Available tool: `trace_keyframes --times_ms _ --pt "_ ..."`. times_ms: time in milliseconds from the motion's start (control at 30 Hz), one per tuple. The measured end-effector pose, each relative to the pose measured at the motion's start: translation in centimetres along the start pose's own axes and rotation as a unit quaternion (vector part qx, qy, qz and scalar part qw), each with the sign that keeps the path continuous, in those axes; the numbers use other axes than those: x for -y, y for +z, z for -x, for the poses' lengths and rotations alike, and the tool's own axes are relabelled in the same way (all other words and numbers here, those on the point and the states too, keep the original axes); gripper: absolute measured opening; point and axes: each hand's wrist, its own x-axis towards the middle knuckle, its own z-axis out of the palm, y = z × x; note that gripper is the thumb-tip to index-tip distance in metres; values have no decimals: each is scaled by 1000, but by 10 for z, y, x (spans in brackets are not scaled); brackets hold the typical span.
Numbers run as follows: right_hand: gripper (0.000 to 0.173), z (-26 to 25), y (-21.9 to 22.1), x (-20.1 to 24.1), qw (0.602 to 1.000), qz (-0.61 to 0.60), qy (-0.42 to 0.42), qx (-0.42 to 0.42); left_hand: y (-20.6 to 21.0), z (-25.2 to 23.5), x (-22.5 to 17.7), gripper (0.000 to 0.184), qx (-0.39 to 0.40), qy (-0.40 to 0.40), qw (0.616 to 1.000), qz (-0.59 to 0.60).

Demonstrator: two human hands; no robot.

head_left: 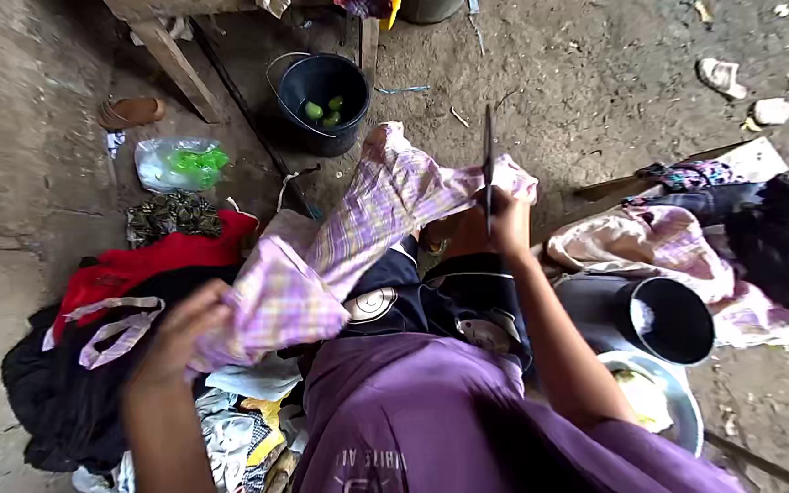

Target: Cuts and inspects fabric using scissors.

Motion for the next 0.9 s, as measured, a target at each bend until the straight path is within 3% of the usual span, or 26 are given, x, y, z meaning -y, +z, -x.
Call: trace_keyframes --times_ms 33,100,133,167,333,433,500,667,800,900 --pt "19 2 10 -4 1000 3 22 16 12 7 15 16 35 -84 990 -106" --pt "17 2 28 -9 999 -6 34 32 34 0 37 34 129 -243 919 -282" --pt "16 -1 35 -10 999 -7 31 37 44 -11 45 45 149 -284 887 -333" --pt "16 -5 40 -11 999 -5 28 43 52 -24 49 51 144 -281 880 -355" --pt "22 -25 55 -3 995 10 50 83 110 -92 37 47 -3 -16 954 -300" --pt "17 -4 60 -4 995 -15 57 85 154 -114 33 62 -33 129 929 -344" --pt "22 3 61 1 989 -34 103 99 171 -122 39 58 -62 194 903 -378" --pt "30 47 48 18 966 -176 138 127 182 -125 49 41 -110 243 907 -326" --pt "27 115 21 35 891 -370 167 205 182 -125 54 36 -106 253 911 -307" --pt "35 148 6 37 845 -429 196 254 189 -126 51 33 -75 271 913 -297"
